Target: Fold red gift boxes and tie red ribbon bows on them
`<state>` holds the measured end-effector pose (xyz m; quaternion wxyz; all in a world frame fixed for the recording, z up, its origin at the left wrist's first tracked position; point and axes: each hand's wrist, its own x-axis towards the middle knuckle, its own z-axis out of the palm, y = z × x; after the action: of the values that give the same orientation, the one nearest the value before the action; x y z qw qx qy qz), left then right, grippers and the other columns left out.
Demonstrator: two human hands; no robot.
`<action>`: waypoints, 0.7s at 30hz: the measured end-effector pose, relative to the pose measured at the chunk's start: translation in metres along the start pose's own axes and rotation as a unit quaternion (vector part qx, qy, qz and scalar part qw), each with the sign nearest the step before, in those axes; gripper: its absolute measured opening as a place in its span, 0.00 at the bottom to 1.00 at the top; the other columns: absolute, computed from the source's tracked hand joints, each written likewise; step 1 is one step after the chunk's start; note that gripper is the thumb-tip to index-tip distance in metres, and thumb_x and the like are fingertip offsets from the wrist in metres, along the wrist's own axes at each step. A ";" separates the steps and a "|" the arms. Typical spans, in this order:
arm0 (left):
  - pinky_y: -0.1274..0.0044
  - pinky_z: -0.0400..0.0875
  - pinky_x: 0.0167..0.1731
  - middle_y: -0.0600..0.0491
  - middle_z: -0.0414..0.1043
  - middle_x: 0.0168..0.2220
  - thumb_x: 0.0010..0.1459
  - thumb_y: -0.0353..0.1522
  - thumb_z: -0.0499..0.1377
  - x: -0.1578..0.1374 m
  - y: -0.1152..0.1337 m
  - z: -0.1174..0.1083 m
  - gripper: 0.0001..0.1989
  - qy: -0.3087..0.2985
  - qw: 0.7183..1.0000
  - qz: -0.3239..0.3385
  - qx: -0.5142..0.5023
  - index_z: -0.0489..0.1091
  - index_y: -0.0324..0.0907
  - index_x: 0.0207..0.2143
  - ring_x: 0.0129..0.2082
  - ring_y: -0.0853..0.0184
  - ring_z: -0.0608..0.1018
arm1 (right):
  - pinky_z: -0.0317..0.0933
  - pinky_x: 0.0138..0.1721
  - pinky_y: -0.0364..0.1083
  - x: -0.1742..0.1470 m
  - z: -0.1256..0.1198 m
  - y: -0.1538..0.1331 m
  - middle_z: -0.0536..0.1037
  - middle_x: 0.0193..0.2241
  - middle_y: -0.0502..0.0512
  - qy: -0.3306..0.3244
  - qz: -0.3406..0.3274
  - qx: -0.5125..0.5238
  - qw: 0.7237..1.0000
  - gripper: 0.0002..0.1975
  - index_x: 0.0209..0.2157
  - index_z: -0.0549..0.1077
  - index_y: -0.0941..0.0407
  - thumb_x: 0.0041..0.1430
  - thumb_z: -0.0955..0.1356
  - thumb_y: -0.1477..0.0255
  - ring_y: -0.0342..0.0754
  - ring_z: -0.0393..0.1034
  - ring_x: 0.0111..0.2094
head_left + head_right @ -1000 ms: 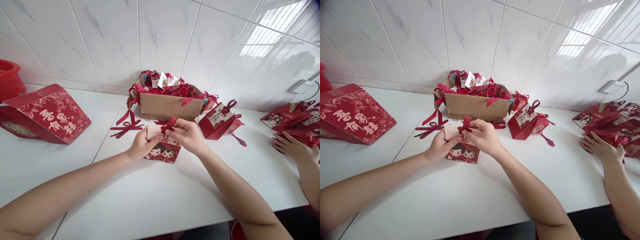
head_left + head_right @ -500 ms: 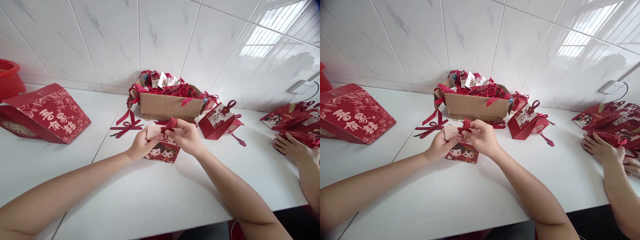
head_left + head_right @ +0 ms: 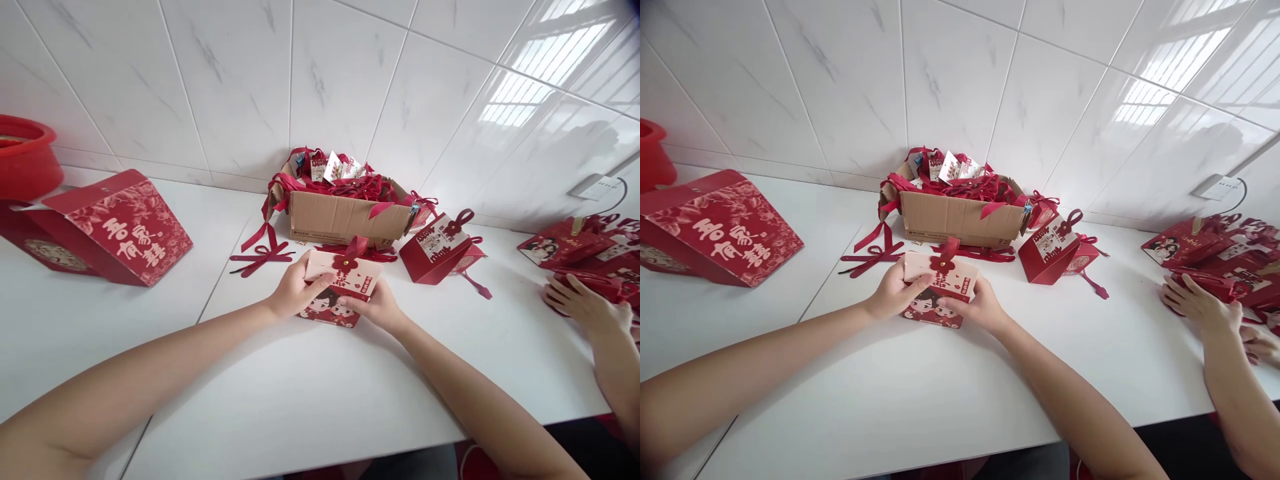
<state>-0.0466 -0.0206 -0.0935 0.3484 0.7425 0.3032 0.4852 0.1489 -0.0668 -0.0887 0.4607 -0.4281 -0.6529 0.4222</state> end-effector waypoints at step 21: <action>0.58 0.64 0.55 0.43 0.69 0.53 0.57 0.35 0.56 -0.005 -0.018 0.004 0.18 -0.232 0.940 0.018 0.249 0.66 0.40 0.49 0.55 0.53 0.69 | 0.67 0.43 0.57 -0.015 -0.163 0.062 0.78 0.38 0.62 0.386 0.156 -0.273 0.867 0.31 0.42 0.71 0.58 0.38 0.75 0.55 0.57 0.73 0.38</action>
<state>-0.0469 -0.0147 -0.1118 0.2041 0.9029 0.3117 0.2143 0.3192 -0.0380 -0.1151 0.4686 -0.7619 -0.4370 0.0943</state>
